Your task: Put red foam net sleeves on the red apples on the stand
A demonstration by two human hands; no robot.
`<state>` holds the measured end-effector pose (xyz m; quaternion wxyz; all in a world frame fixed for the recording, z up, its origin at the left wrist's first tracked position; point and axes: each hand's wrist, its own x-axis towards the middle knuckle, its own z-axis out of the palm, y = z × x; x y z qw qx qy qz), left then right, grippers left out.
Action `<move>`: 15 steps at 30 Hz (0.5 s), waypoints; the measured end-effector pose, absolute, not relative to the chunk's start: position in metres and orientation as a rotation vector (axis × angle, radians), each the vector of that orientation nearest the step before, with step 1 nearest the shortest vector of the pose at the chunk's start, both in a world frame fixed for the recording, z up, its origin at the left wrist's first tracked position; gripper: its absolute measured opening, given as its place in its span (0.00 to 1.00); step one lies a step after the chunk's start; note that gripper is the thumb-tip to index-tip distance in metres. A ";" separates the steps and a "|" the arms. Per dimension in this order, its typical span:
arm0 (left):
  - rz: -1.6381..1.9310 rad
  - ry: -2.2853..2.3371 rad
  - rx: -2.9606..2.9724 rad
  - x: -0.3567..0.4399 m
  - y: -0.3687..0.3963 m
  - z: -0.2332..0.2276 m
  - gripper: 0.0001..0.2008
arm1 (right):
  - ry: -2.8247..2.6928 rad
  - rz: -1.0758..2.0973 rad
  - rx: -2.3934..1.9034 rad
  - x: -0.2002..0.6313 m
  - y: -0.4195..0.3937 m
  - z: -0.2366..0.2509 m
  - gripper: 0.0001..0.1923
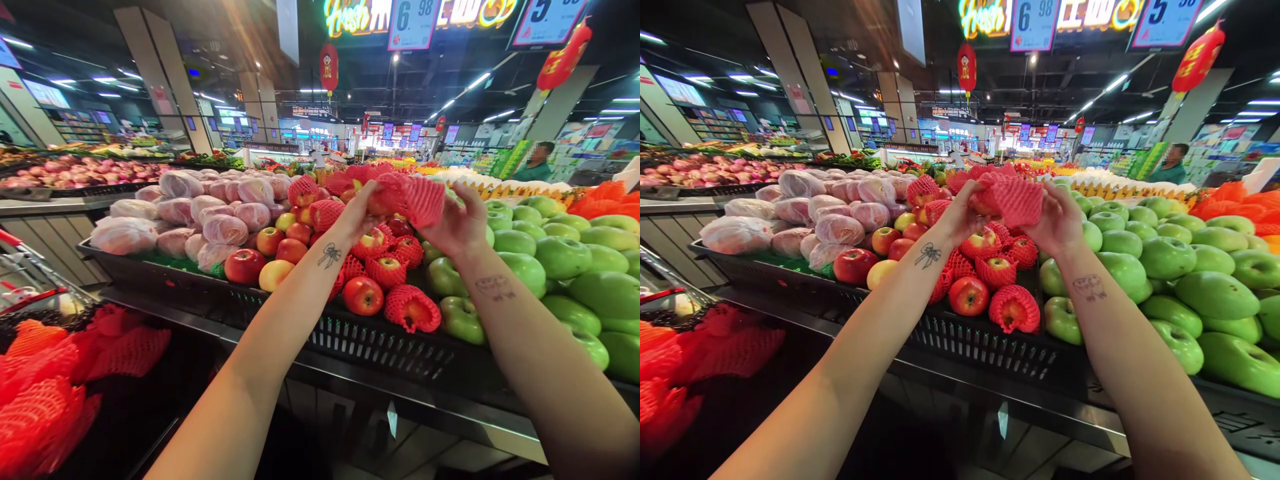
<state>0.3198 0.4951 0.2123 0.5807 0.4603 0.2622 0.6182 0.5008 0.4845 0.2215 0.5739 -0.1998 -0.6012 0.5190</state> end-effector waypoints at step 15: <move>1.187 0.512 1.225 0.318 0.483 0.213 0.15 | -1.277 1.279 -0.600 0.494 0.511 0.212 0.10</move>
